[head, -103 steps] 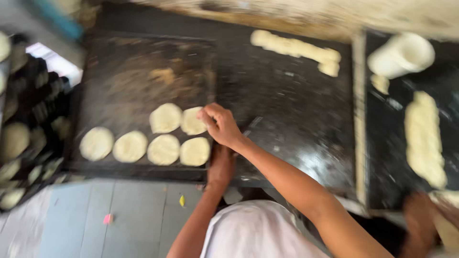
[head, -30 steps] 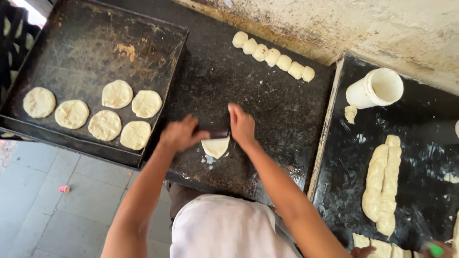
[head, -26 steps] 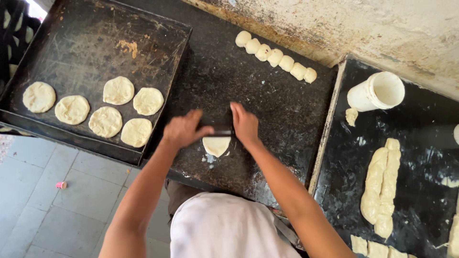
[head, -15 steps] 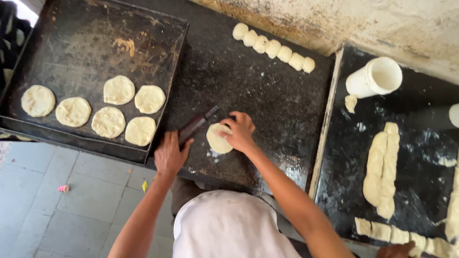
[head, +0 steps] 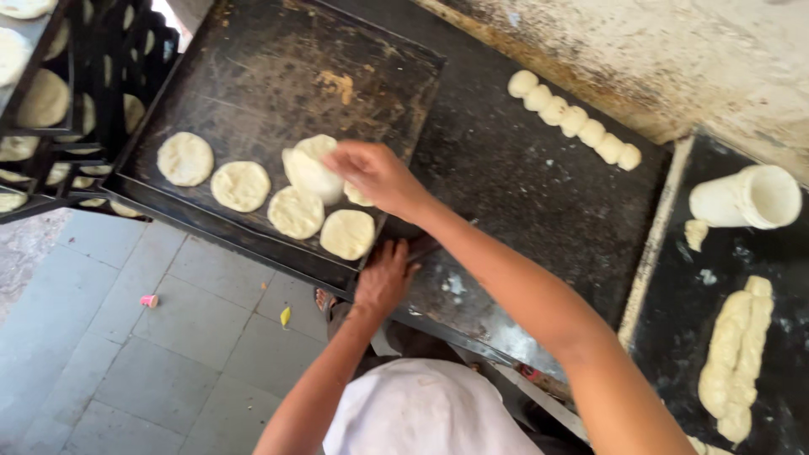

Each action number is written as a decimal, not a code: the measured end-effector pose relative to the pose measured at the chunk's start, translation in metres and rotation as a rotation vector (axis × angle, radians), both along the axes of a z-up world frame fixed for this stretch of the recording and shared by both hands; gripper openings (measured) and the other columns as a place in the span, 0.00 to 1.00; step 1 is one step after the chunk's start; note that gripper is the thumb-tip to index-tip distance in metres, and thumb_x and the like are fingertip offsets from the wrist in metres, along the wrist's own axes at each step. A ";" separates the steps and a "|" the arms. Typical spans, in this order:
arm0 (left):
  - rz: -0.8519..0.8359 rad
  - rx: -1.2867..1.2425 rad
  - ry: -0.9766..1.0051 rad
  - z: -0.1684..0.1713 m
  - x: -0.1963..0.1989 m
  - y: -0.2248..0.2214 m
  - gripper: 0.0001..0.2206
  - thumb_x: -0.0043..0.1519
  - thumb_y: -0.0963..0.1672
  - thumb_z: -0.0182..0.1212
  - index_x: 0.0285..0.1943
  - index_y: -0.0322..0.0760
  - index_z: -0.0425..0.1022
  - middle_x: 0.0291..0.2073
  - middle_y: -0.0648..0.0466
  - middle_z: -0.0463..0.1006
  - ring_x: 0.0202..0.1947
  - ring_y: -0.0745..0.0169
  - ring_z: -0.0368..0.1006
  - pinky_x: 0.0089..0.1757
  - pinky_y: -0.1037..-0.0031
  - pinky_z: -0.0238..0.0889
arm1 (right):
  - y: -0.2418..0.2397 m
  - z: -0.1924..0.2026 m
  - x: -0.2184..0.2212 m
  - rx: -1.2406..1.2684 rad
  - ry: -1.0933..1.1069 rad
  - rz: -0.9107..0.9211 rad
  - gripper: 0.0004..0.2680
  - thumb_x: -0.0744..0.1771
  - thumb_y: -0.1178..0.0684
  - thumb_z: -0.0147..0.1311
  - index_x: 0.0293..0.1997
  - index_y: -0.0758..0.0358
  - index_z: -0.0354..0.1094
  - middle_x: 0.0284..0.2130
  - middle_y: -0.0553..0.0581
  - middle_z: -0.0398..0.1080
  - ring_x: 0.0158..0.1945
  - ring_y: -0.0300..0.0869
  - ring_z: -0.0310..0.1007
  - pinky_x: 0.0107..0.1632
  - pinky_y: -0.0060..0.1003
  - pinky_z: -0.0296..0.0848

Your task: The person prepares rounds of dough by flattening individual pieces with a rolling pin and placing them onto a metal baking tray.

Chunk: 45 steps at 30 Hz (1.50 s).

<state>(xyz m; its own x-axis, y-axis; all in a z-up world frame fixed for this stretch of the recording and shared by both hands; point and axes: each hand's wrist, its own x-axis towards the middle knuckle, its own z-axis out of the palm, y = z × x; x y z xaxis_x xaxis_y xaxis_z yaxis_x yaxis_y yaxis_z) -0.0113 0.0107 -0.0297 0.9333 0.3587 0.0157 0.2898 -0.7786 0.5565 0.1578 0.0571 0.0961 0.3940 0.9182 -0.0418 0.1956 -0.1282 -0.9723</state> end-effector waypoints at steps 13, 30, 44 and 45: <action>-0.203 -0.150 0.094 -0.075 -0.015 0.000 0.20 0.67 0.46 0.55 0.66 0.33 0.66 0.60 0.37 0.71 0.53 0.34 0.74 0.46 0.54 0.72 | 0.000 -0.016 -0.039 0.292 -0.630 -0.388 0.08 0.74 0.54 0.47 0.55 0.61 0.72 0.40 0.54 0.78 0.53 0.51 0.75 0.67 0.47 0.67; -0.130 0.407 0.042 0.049 0.010 -0.006 0.24 0.64 0.52 0.61 0.62 0.31 0.69 0.44 0.43 0.74 0.37 0.44 0.78 0.31 0.63 0.74 | -0.387 -0.097 0.196 -0.219 -0.802 -1.068 0.07 0.66 0.65 0.54 0.47 0.68 0.72 0.37 0.68 0.76 0.42 0.62 0.78 0.44 0.49 0.74; 0.172 0.150 0.132 0.050 0.015 -0.030 0.26 0.64 0.52 0.61 0.62 0.27 0.66 0.46 0.36 0.73 0.40 0.37 0.75 0.36 0.55 0.71 | -0.332 -0.082 0.077 0.168 -0.808 -0.798 0.20 0.68 0.70 0.39 0.70 0.73 0.56 0.68 0.70 0.60 0.72 0.62 0.61 0.74 0.53 0.57; 0.177 0.110 0.095 0.053 0.019 -0.027 0.24 0.64 0.52 0.61 0.60 0.29 0.68 0.46 0.37 0.74 0.41 0.36 0.75 0.37 0.54 0.71 | -0.324 -0.084 0.042 0.002 -0.878 -0.597 0.19 0.68 0.66 0.42 0.70 0.73 0.56 0.68 0.71 0.61 0.71 0.61 0.59 0.73 0.59 0.53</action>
